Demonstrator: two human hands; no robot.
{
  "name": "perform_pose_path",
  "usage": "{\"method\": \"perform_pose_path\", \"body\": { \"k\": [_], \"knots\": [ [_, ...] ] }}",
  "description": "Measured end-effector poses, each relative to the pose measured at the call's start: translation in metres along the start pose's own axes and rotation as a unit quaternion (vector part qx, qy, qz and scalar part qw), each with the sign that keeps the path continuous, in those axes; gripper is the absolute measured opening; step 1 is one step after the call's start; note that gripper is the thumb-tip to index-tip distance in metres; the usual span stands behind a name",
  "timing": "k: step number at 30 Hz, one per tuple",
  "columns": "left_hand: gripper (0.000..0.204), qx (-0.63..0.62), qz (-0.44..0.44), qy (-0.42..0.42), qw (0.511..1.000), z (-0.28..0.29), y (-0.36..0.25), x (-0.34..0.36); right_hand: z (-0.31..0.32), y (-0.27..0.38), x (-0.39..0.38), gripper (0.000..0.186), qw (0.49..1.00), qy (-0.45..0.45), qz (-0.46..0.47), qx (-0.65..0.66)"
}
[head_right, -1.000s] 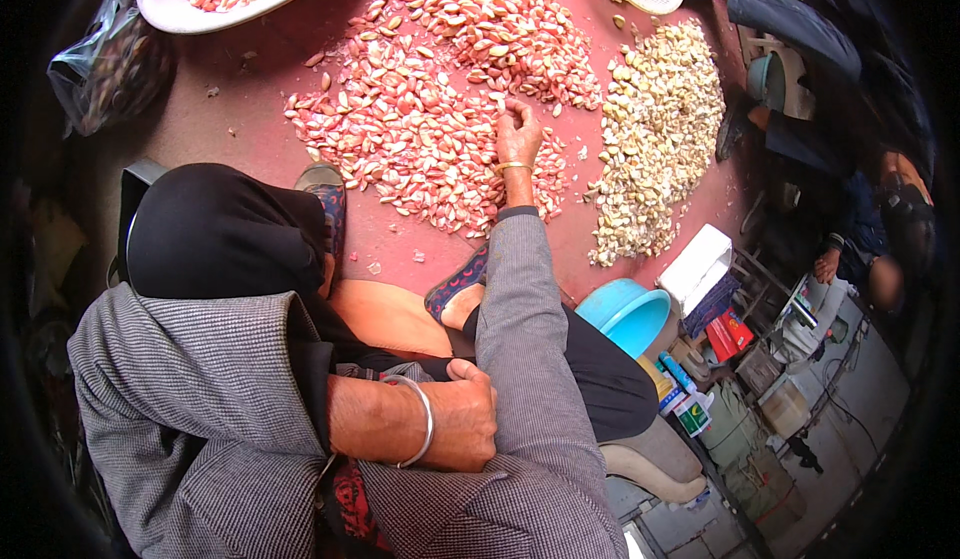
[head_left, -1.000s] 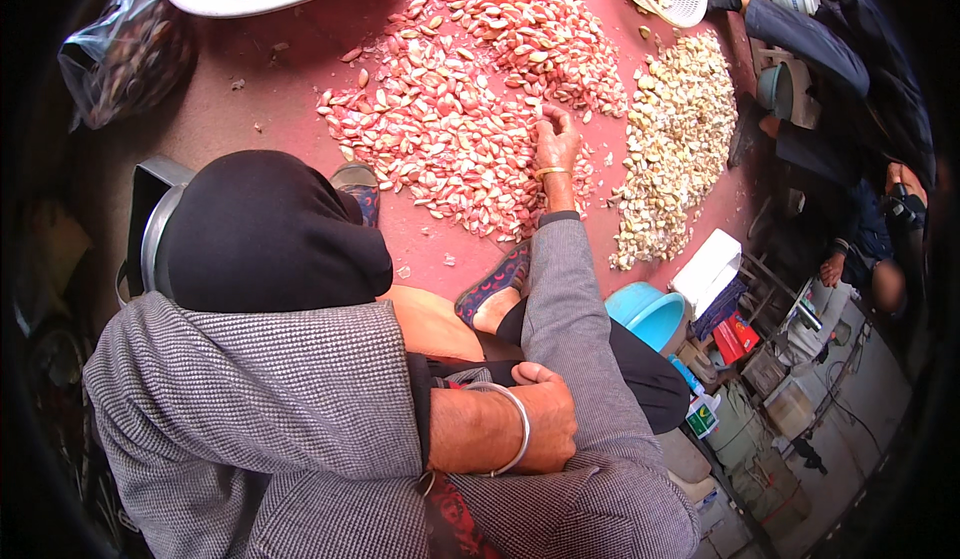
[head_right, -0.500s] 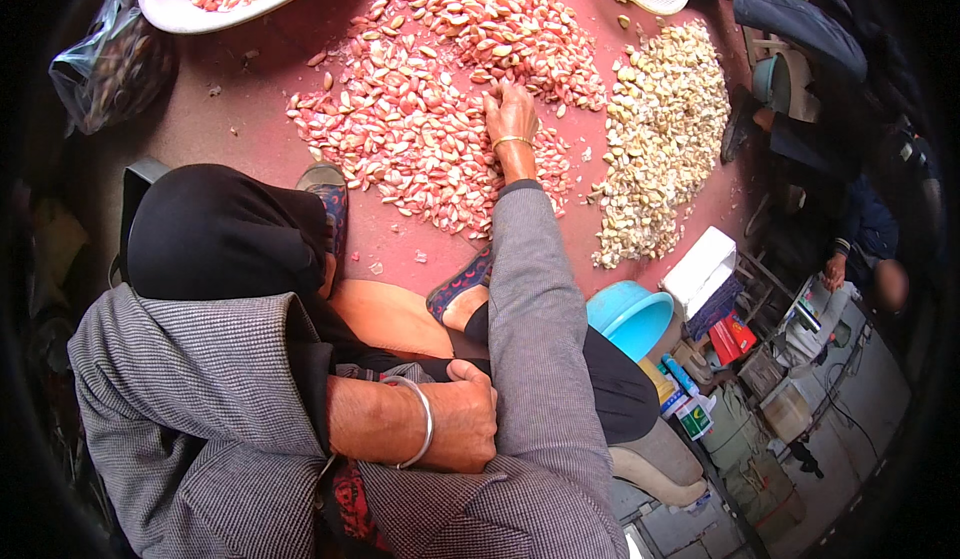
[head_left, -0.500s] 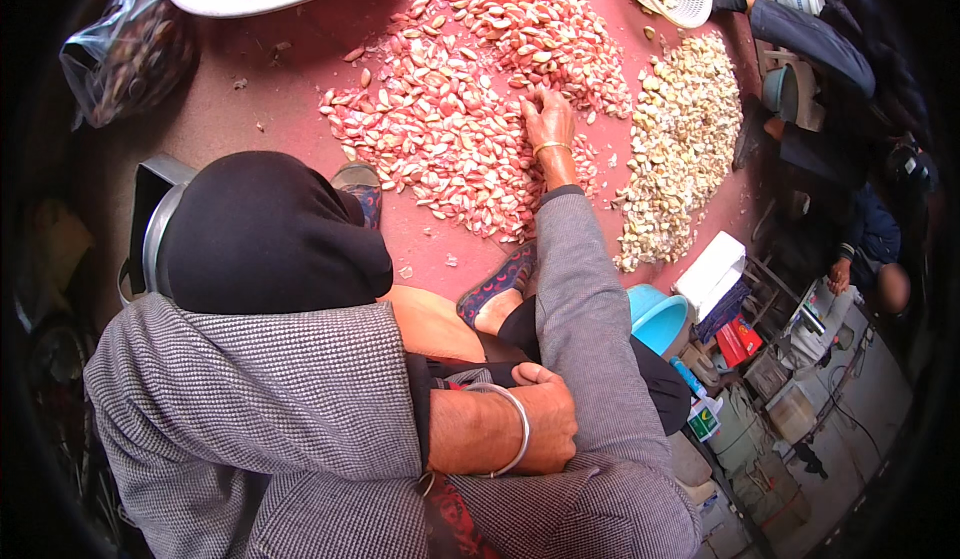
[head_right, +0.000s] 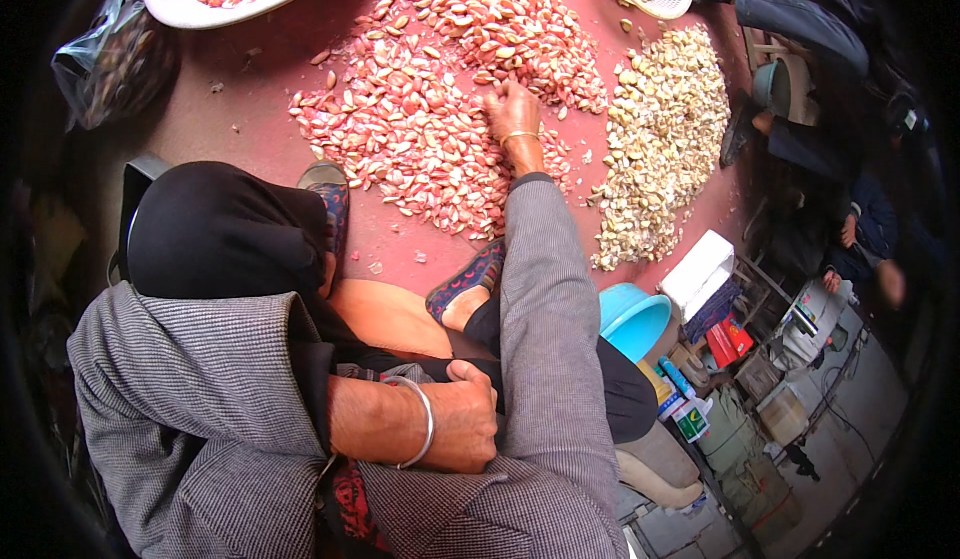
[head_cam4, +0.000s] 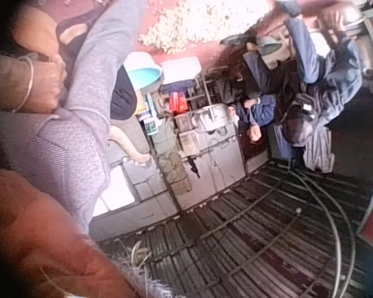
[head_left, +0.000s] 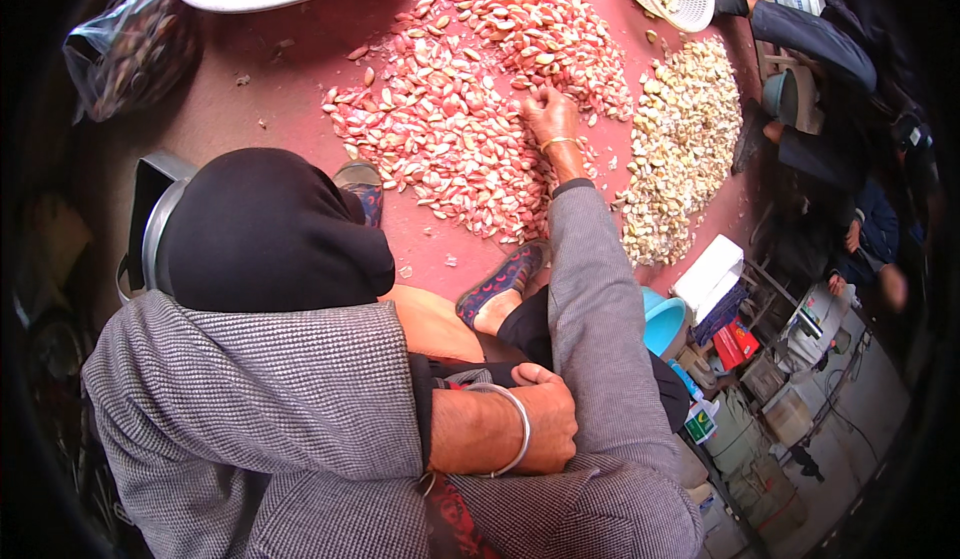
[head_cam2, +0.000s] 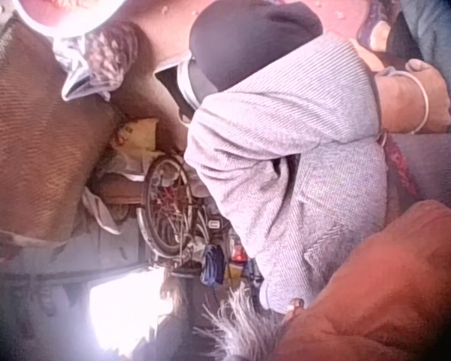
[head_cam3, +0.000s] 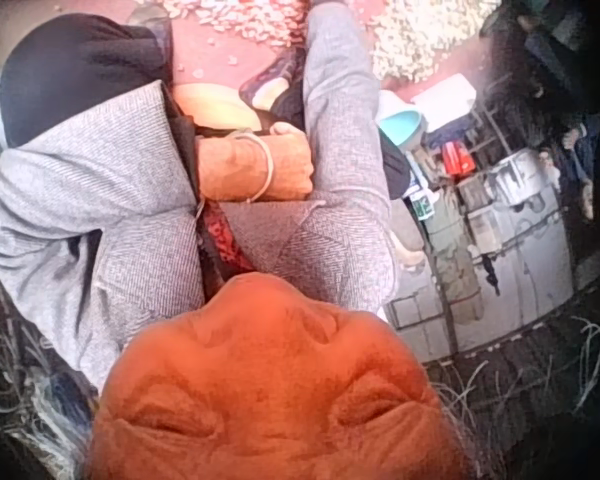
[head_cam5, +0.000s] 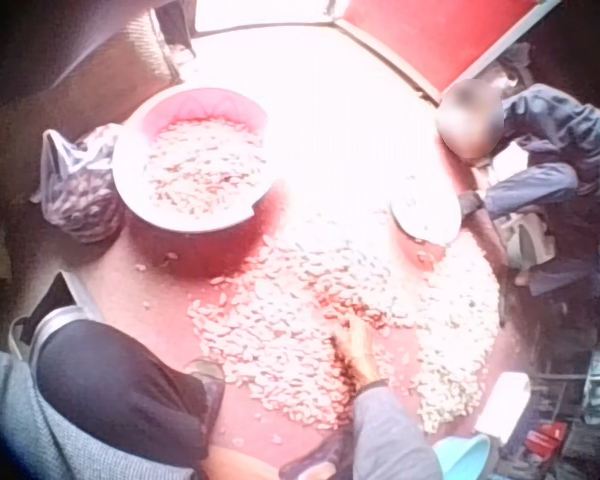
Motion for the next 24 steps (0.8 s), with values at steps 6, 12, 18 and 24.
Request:
{"method": "perform_pose_path", "body": {
  "k": [6, 12, 18, 24],
  "knots": [
    [0.022, -0.014, 0.005, 0.027, 1.000, 0.000, 0.000, 0.007, -0.006, -0.030, -0.031, 0.019, 0.820, 0.044, -0.235, 0.520],
    [0.022, 0.022, -0.006, 0.017, 1.000, -0.001, -0.002, 0.004, -0.005, 0.009, -0.060, 0.017, 0.579, 0.126, -0.152, 0.791],
    [0.025, 0.029, 0.005, 0.018, 0.999, -0.004, -0.002, 0.005, 0.010, 0.039, -0.071, 0.018, 0.509, 0.137, -0.101, 0.844],
    [0.030, 0.027, 0.007, 0.011, 1.000, -0.007, -0.003, 0.006, 0.027, 0.026, -0.050, 0.019, 0.659, 0.092, -0.109, 0.739]
  ]
}}
Point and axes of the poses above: each hand's wrist, its own x-axis towards the middle knuckle, its own z-axis out of the back of the hand, y = z × x, the point moved 4 cm from there along x, towards the middle knuckle, and after that the axes turned 1 degree about y, right-handed, at the moved point
